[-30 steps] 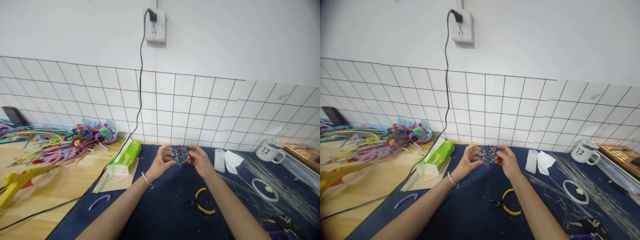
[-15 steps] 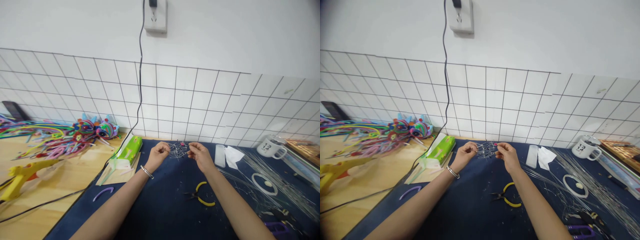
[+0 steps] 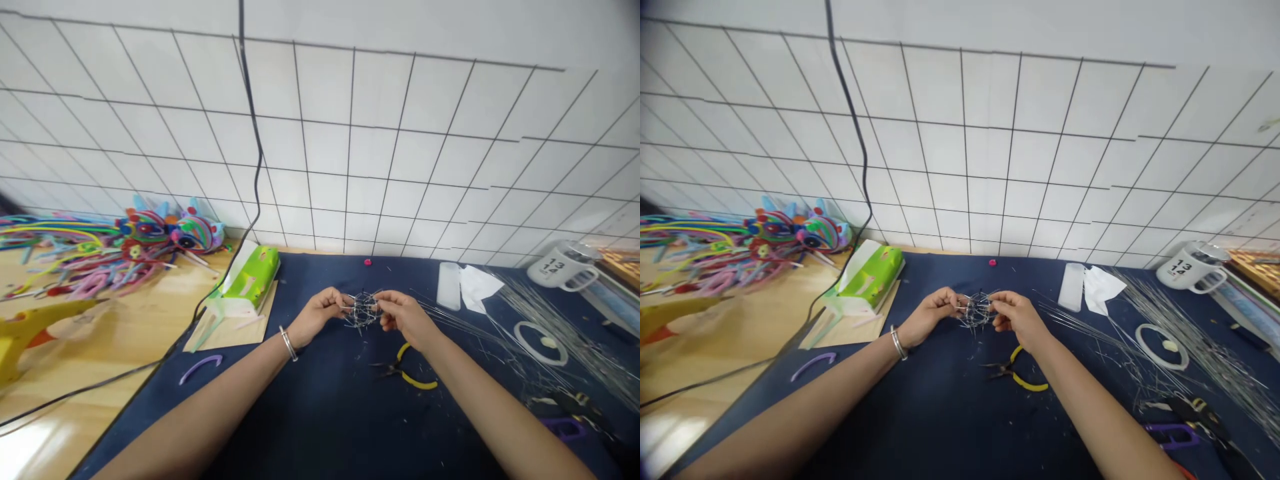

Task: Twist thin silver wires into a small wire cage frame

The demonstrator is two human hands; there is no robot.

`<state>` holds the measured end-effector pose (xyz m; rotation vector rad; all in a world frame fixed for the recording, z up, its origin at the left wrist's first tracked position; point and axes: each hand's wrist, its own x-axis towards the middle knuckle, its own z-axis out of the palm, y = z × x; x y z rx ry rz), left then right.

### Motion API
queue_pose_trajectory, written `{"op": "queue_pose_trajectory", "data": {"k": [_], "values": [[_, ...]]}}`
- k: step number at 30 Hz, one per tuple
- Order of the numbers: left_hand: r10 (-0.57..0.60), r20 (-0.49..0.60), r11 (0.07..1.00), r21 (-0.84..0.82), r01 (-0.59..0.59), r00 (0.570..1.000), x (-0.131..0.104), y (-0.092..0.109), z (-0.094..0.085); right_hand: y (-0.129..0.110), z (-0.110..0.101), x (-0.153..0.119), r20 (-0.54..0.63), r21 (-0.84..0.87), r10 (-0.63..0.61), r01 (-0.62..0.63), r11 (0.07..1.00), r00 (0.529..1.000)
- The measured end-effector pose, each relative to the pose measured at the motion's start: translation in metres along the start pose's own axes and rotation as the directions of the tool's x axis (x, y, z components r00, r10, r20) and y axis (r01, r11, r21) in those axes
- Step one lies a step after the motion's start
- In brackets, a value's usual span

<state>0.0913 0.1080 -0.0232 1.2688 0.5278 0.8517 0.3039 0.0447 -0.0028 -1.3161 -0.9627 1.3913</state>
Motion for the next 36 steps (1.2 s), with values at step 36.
{"op": "queue_pose_trajectory", "data": {"k": [36], "values": [[-0.013,0.187,0.960,0.276,-0.040,0.982,0.006,0.013,-0.019,0.006,-0.015,-0.016,0.130,-0.026,-0.036,0.039,0.999,0.991]]}}
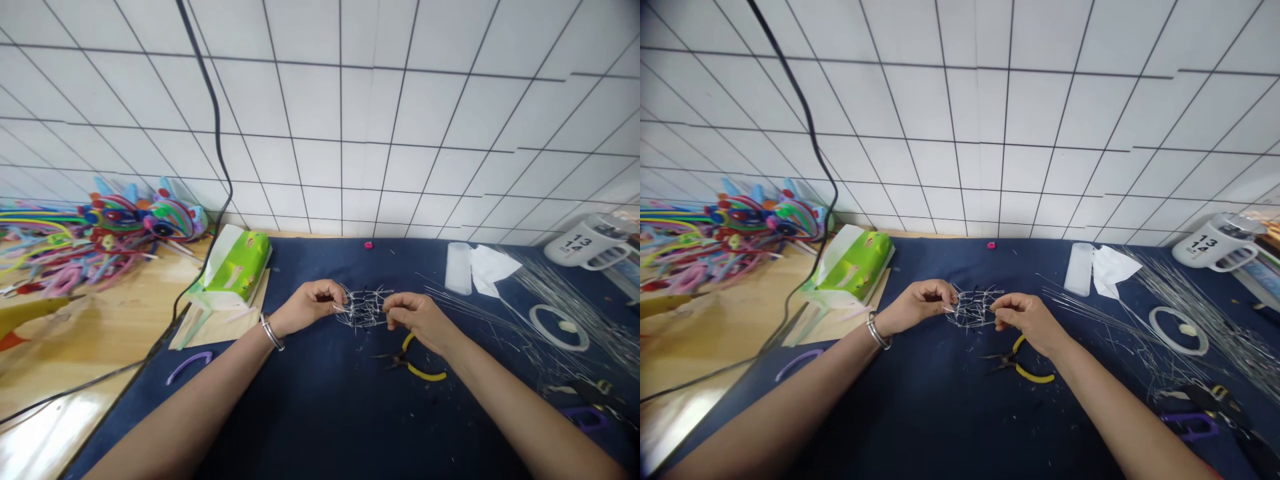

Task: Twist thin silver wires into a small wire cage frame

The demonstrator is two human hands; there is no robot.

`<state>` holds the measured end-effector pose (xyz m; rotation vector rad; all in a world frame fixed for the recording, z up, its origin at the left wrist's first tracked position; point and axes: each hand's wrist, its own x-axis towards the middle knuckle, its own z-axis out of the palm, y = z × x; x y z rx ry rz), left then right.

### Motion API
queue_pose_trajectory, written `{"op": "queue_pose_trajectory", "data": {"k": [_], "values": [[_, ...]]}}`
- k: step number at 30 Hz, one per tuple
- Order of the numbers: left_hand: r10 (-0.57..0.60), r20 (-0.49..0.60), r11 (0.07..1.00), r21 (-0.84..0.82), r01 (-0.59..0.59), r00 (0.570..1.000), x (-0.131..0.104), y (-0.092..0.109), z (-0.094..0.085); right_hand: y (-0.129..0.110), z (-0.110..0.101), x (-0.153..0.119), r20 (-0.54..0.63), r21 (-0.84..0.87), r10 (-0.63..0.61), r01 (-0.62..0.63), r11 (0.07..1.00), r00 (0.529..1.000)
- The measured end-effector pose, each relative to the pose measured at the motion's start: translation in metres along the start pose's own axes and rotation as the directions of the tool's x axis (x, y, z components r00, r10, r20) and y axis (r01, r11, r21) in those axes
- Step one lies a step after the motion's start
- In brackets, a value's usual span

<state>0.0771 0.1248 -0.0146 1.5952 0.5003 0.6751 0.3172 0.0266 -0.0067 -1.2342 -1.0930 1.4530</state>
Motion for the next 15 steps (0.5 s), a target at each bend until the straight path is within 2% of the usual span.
{"op": "queue_pose_trajectory", "data": {"k": [4,8,11,15], "values": [[-0.011,-0.098,1.000,-0.013,0.009,0.995,0.000,-0.007,0.017,0.011,0.013,0.002,-0.056,0.021,-0.026,0.027,0.999,0.998],[-0.027,-0.116,1.000,-0.005,0.027,0.993,0.000,-0.009,0.031,0.016,0.024,0.002,-0.009,0.042,-0.016,0.017,0.999,1.000],[0.001,-0.201,1.000,0.018,0.003,0.980,-0.001,-0.005,0.025,0.011,0.018,0.001,-0.115,0.066,-0.012,0.020,0.998,0.993],[0.014,-0.254,1.000,0.015,-0.010,0.967,-0.002,0.000,0.013,0.004,0.006,0.001,-0.149,0.070,0.014,-0.003,0.998,0.989]]}}
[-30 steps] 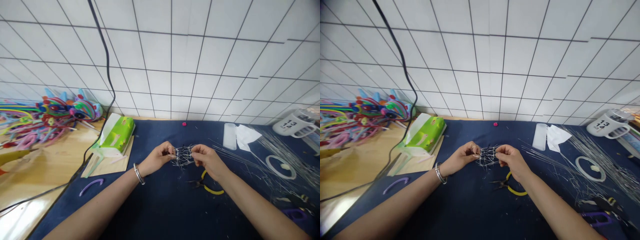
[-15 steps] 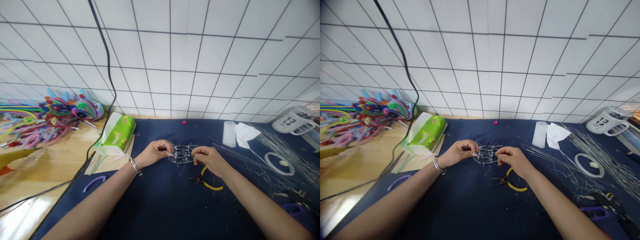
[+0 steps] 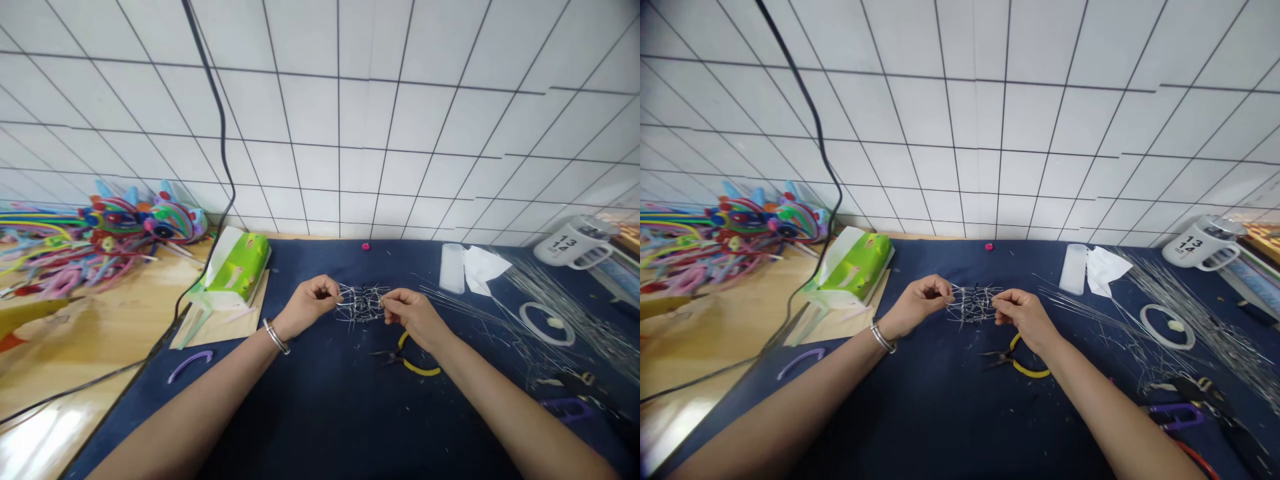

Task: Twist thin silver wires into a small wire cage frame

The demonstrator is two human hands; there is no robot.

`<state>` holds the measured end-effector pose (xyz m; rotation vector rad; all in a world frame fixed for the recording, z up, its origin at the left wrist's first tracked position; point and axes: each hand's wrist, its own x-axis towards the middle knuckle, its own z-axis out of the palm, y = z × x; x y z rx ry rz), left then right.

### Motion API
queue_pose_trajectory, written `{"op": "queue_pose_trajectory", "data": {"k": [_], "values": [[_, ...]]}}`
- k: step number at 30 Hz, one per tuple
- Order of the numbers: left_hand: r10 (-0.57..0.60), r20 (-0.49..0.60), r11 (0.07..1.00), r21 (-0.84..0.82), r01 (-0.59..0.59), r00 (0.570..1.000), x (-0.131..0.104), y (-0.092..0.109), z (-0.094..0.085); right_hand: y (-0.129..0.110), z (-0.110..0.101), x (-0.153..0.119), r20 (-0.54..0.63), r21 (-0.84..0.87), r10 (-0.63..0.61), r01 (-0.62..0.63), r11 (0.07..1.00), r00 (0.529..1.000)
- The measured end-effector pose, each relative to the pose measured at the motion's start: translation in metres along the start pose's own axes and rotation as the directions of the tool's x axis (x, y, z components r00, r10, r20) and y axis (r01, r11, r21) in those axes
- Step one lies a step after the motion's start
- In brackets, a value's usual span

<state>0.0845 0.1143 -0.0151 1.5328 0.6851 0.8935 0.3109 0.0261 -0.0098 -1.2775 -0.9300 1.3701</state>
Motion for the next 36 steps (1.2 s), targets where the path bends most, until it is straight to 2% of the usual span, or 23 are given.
{"op": "queue_pose_trajectory", "data": {"k": [7,13,19,21,25,28,32,36], "values": [[-0.008,0.039,0.999,-0.047,0.010,0.999,0.000,-0.001,-0.001,-0.002,-0.002,0.000,-0.020,0.014,0.004,-0.004,1.000,1.000],[-0.032,0.011,0.995,-0.092,0.033,0.999,0.000,0.000,-0.002,-0.002,-0.008,0.001,0.069,0.073,0.002,-0.007,0.997,0.998],[-0.063,0.001,0.989,-0.137,0.062,0.998,-0.005,-0.004,0.024,0.013,0.010,0.001,0.023,0.130,0.004,-0.007,0.991,1.000],[-0.083,-0.035,0.986,-0.151,0.077,0.996,-0.006,-0.005,0.029,0.015,0.013,0.001,0.012,0.135,0.017,-0.018,0.991,1.000],[-0.116,-0.124,0.977,-0.193,0.090,0.986,-0.002,-0.008,0.022,0.007,0.003,0.002,-0.046,0.149,-0.002,0.008,0.989,0.999],[-0.129,-0.140,0.968,-0.232,0.094,0.982,0.001,-0.007,0.014,0.000,-0.006,0.004,-0.058,0.155,-0.010,0.019,0.988,0.998],[-0.105,-0.112,0.974,-0.214,0.079,0.988,0.000,-0.002,0.015,-0.003,-0.010,0.005,-0.079,0.166,-0.017,0.030,0.986,0.997],[-0.051,-0.036,0.978,-0.204,0.043,0.998,-0.005,0.006,0.018,-0.006,-0.011,0.004,-0.072,0.188,-0.022,0.035,0.982,0.997]]}}
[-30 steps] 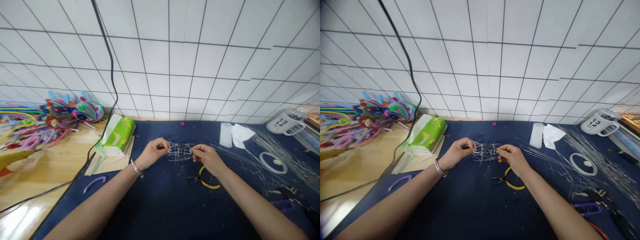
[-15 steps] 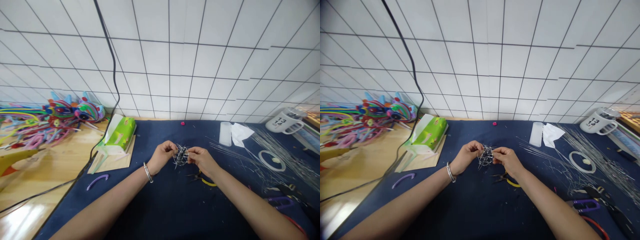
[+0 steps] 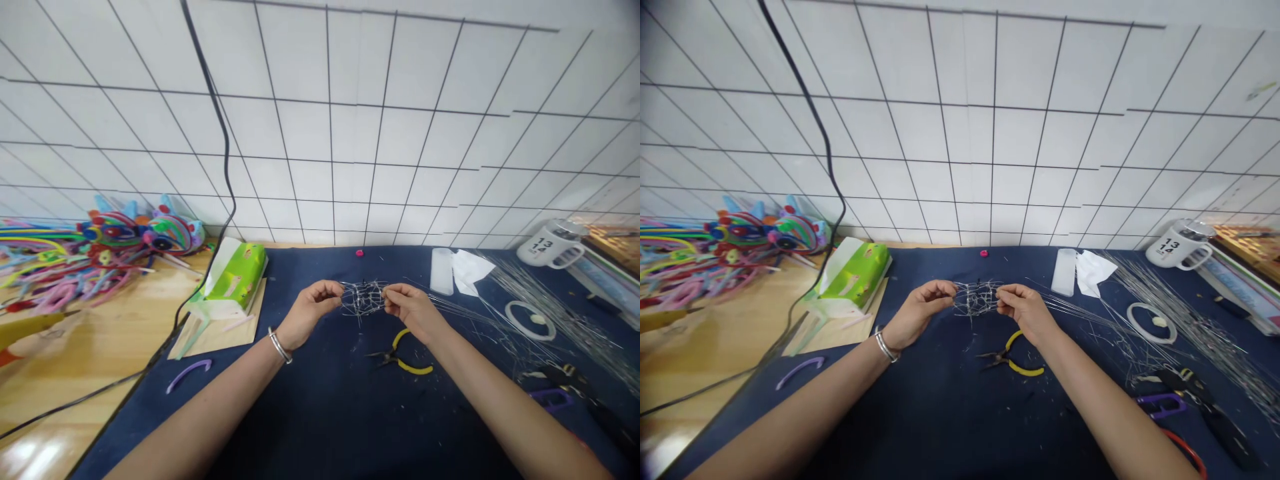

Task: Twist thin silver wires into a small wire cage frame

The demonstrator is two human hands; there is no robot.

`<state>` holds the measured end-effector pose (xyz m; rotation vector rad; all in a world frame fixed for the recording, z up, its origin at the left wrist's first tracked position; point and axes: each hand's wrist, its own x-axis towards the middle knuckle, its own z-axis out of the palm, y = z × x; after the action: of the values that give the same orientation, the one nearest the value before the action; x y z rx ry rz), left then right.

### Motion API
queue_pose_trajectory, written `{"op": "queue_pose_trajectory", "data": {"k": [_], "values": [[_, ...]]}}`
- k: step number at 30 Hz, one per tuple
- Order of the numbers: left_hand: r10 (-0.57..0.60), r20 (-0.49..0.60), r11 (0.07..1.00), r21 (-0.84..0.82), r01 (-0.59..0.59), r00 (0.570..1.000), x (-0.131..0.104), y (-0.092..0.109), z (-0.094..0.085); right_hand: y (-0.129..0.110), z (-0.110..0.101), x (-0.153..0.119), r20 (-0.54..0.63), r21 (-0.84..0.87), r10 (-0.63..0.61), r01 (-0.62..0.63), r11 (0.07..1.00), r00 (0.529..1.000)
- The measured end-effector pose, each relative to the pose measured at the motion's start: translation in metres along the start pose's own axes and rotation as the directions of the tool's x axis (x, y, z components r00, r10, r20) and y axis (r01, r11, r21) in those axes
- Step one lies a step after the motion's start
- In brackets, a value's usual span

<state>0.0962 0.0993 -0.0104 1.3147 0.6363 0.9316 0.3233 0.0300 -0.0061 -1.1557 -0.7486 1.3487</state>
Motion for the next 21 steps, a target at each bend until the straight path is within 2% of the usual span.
{"op": "queue_pose_trajectory", "data": {"k": [3,5,10,13,16,21], "values": [[-0.012,0.085,1.000,0.028,0.010,0.996,-0.002,0.002,0.001,-0.002,0.000,-0.001,0.016,0.014,0.005,-0.005,1.000,1.000],[-0.005,0.092,0.995,0.097,-0.004,0.996,-0.001,0.000,0.001,-0.001,-0.001,-0.001,0.016,0.020,0.008,-0.009,1.000,1.000],[0.115,-0.064,0.923,0.375,-0.083,0.991,-0.001,-0.002,0.000,0.002,-0.001,0.000,0.014,0.031,0.016,-0.016,0.999,1.000],[0.116,0.026,0.872,0.476,-0.114,0.993,-0.004,0.000,0.002,0.003,0.001,0.000,0.022,0.034,0.021,-0.022,0.999,1.000],[0.070,0.148,0.860,0.492,-0.135,0.986,-0.007,0.000,0.009,0.003,0.006,-0.002,0.040,0.033,0.024,-0.026,0.999,0.999],[0.062,0.173,0.875,0.464,-0.136,0.983,-0.004,-0.004,0.013,0.001,0.010,-0.006,0.054,-0.006,0.020,-0.020,1.000,0.998]]}}
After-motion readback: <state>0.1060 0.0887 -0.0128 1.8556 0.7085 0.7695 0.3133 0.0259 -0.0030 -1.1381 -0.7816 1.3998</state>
